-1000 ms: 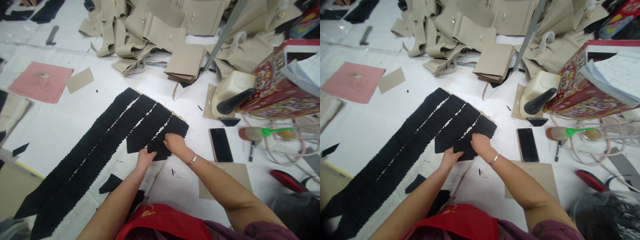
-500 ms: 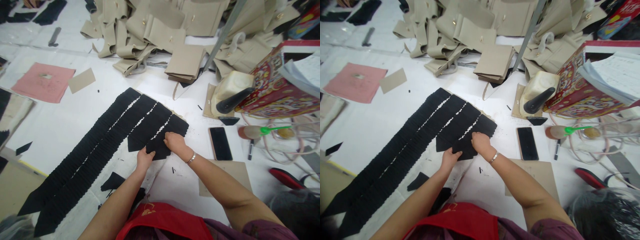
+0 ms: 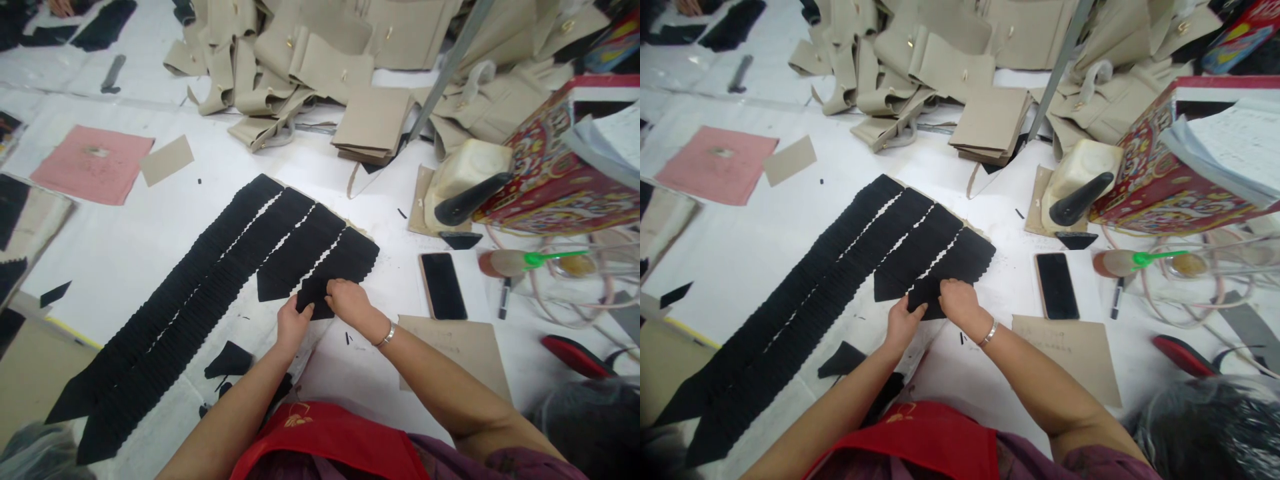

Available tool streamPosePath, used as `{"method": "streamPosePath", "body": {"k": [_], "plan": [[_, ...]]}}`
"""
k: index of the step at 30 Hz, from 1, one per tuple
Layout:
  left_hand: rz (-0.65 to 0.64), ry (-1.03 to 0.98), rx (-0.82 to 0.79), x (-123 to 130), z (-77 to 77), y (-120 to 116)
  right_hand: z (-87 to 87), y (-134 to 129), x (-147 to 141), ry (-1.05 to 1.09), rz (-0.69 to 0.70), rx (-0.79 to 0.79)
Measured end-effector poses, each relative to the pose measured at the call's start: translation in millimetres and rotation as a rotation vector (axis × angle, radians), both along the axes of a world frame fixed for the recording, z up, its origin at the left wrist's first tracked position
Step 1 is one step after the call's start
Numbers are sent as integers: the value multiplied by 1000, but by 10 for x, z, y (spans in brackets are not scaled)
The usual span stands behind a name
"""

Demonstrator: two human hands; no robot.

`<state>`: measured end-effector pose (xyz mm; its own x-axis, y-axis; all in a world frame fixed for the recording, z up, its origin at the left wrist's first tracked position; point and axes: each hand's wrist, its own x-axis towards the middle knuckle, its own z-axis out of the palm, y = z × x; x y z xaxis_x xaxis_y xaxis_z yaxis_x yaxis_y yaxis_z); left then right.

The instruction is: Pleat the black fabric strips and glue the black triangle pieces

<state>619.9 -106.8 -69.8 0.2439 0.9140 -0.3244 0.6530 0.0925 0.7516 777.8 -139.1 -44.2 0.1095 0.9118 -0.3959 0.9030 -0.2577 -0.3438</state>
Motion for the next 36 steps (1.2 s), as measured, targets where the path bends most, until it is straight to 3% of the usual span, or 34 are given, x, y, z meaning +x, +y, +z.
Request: {"method": "streamPosePath", "body": {"k": [6, 13, 16, 21, 23, 27, 32, 36], "plan": [[119, -368, -315, -133, -28, -26, 91, -38, 109, 396, -80, 133], [214, -753, -659, -125, 205, -23, 18, -35, 178, 1112, -510, -102], [181, -818, -753, -155, 289, 12, 45, -38, 209, 1304, -594, -202], [107, -823, -779, -228, 309, 79, 78, -32, 222, 1569, -519, -433], [71, -826, -776, -240, 311, 96, 93, -12, 209, 1572, -507, -431], [15, -865, -767, -255, 335, 128, 136, 14, 197, 1484, -589, -272], [-3, -862, -768, -295, 335, 168, 133, -27, 203, 1650, -459, -500], [-40, -811, -785, -334, 299, 188, 131, -28, 150, 1658, -419, -460]]}}
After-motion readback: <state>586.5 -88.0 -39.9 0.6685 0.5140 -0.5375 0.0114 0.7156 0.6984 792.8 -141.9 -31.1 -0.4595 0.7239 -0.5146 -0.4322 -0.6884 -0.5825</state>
